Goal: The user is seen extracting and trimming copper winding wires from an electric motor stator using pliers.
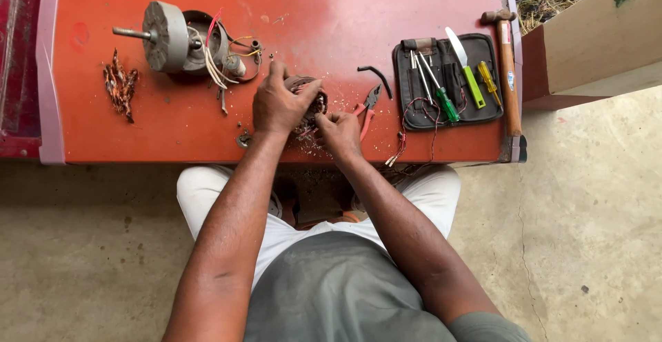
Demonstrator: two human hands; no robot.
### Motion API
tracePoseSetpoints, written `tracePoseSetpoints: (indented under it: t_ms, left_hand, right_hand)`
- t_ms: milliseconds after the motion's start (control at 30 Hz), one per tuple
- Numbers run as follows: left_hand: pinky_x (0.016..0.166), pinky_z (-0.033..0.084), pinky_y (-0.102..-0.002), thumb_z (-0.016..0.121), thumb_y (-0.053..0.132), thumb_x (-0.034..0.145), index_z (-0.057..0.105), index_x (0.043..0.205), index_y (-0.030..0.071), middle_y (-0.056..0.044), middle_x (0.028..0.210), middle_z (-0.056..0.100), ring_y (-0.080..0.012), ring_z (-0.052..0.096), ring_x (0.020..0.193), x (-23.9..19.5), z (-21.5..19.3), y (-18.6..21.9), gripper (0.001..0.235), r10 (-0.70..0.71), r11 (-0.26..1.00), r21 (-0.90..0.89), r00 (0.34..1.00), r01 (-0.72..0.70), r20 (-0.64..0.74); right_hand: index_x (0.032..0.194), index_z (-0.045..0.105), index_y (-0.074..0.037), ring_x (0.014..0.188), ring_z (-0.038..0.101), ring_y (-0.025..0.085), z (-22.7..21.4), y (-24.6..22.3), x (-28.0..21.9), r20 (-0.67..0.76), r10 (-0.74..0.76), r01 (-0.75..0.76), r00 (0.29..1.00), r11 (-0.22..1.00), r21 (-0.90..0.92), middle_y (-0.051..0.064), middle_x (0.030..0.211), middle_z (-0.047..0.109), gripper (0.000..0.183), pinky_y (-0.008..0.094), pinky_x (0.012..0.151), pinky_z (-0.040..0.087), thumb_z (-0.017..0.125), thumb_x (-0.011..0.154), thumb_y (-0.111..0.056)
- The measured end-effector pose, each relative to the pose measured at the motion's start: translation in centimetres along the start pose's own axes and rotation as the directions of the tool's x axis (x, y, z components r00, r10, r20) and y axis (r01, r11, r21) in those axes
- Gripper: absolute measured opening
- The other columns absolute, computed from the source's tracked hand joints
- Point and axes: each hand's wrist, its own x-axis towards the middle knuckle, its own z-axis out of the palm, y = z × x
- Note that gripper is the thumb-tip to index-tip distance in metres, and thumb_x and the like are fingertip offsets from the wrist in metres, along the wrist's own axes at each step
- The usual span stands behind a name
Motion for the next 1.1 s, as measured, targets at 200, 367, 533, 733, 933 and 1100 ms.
tracePoseSetpoints:
  t_ms: [200,367,533,733,933,1100]
  left_hand:
    - [0.069,0.055,-0.052,0.085,0.052,0.081,0.048,0.100,0.007,-0.016,0.088,0.071,-0.0385,0.071,0.082,0.0,0.3,0.5,0.061,-0.076,0.995,0.063,0.997,0.075,0.007]
    - [0.065,0.056,-0.051,0.081,0.053,0.085,0.046,0.102,0.008,-0.017,0.090,0.068,-0.0359,0.072,0.080,-0.5,-0.2,1.2,0.060,-0.095,0.989,0.114,0.995,0.094,0.010]
    - [0.068,0.056,-0.051,0.079,0.053,0.086,0.044,0.104,0.008,-0.017,0.092,0.068,-0.0356,0.072,0.081,-0.9,0.1,0.9,0.060,-0.109,0.992,0.061,0.994,0.110,-0.022]
    - [0.070,0.055,-0.053,0.080,0.054,0.087,0.045,0.104,0.007,-0.018,0.091,0.068,-0.0378,0.071,0.082,-0.7,0.2,0.5,0.061,-0.107,0.990,0.088,0.994,0.109,-0.026]
    - [0.070,0.055,-0.054,0.082,0.053,0.086,0.045,0.104,0.006,-0.020,0.090,0.068,-0.0408,0.070,0.082,-1.2,0.2,0.2,0.062,-0.062,0.996,0.061,0.996,0.066,-0.066]
    - [0.070,0.054,-0.054,0.082,0.052,0.086,0.046,0.102,0.006,-0.020,0.089,0.068,-0.0413,0.070,0.081,-1.5,0.1,0.3,0.060,-0.075,0.997,0.015,0.994,0.077,-0.080]
  right_hand:
    - [0.072,0.076,0.000,0.053,0.062,0.013,0.1,-1.3,-0.2,-0.077,-0.051,0.027,0.996,0.960,-0.278,0.008,0.060,0.069,0.037,0.034,0.056,0.053,0.075,0.093,-0.031]
    - [0.077,0.075,-0.006,0.056,0.064,0.011,1.2,0.8,0.2,-0.090,-0.237,0.191,0.967,0.914,-0.358,0.003,0.063,0.070,0.028,0.035,0.059,0.056,0.069,0.094,-0.027]
    - [0.080,0.070,-0.007,0.056,0.060,0.013,1.6,2.2,1.1,-0.073,-0.265,0.215,0.961,0.890,-0.401,0.004,0.068,0.067,0.027,0.036,0.054,0.058,0.064,0.099,-0.026]
    - [0.083,0.075,-0.003,0.060,0.067,0.014,0.9,0.4,0.4,-0.062,-0.479,0.424,0.876,0.824,-0.376,0.006,0.069,0.071,0.020,0.034,0.060,0.054,0.074,0.091,-0.021]
    - [0.082,0.071,0.002,0.065,0.068,0.016,1.9,1.9,1.6,-0.090,-0.289,0.284,0.953,0.956,-0.066,0.009,0.072,0.072,0.018,0.035,0.060,0.059,0.068,0.091,-0.013]
    - [0.090,0.071,0.000,0.064,0.069,0.015,0.7,0.7,0.4,-0.007,-0.390,0.366,0.921,0.870,-0.332,0.010,0.073,0.072,0.018,0.036,0.061,0.058,0.069,0.093,-0.018]
